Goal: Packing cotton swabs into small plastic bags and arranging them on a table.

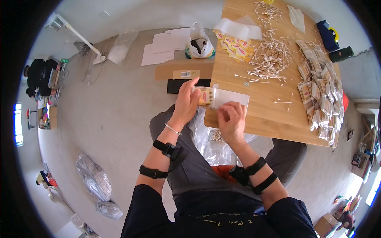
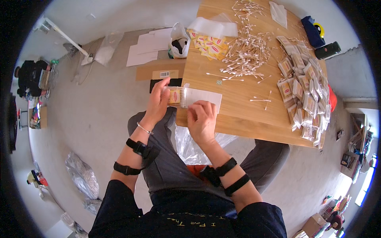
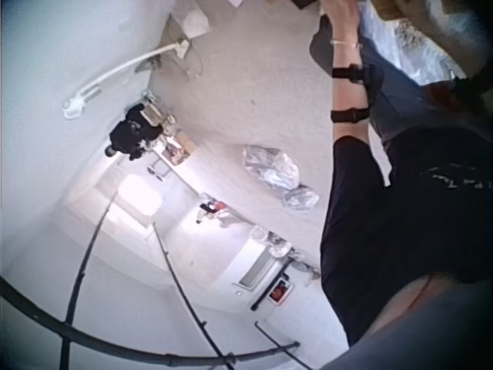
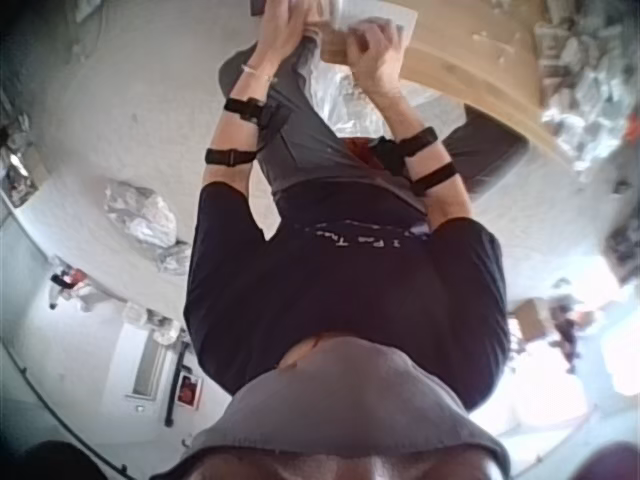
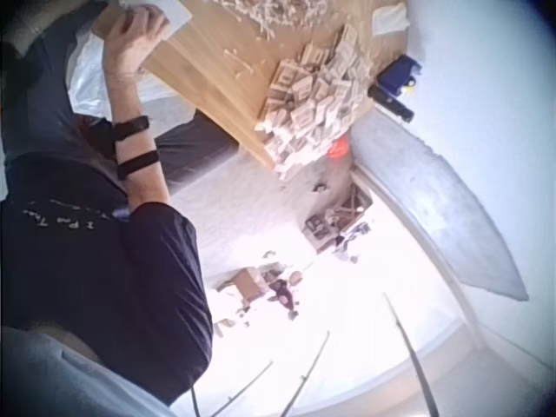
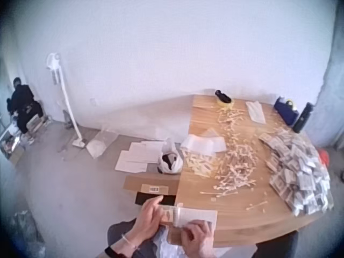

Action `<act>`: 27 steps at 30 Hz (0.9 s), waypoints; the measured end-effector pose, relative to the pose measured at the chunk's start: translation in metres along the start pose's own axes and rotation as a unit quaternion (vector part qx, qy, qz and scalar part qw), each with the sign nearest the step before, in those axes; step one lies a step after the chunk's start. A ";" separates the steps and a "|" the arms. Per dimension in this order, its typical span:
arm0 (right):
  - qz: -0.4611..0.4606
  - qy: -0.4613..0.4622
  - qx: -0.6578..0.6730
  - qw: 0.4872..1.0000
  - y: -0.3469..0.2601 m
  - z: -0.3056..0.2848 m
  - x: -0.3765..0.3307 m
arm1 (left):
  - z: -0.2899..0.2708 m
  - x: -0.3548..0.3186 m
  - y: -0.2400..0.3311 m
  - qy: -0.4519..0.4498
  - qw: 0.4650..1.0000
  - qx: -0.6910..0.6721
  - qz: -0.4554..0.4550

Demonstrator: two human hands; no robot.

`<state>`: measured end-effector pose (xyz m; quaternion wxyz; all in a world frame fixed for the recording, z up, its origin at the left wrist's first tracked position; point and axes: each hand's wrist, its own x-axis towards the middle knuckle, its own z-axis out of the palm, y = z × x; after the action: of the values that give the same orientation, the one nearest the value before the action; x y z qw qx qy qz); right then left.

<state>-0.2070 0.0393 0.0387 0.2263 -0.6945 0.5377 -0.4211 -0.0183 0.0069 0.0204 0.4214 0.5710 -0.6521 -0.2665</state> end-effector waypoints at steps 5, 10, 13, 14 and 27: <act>0.004 -0.009 -0.062 0.998 -0.009 0.006 -0.013 | 0.014 0.006 -0.022 -0.038 0.987 -0.047 -0.146; -0.021 -0.008 -0.076 0.997 -0.007 0.005 -0.017 | 0.025 0.002 -0.040 -0.009 0.985 -0.097 -0.143; -0.038 -0.007 -0.076 0.996 -0.011 0.006 -0.015 | 0.027 0.001 -0.041 -0.008 0.984 -0.107 -0.143; -0.049 -0.008 -0.074 0.996 -0.012 0.005 -0.015 | 0.028 0.002 -0.039 -0.004 0.983 -0.116 -0.145; 0.018 0.062 -0.175 0.982 0.076 -0.118 0.000 | 0.020 0.003 -0.037 0.017 0.987 -0.088 -0.136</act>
<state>-0.3466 0.0317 0.0444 0.0748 -0.6862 0.6282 -0.3590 -0.0160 -0.0065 -0.0198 0.4405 0.6193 -0.5358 -0.3678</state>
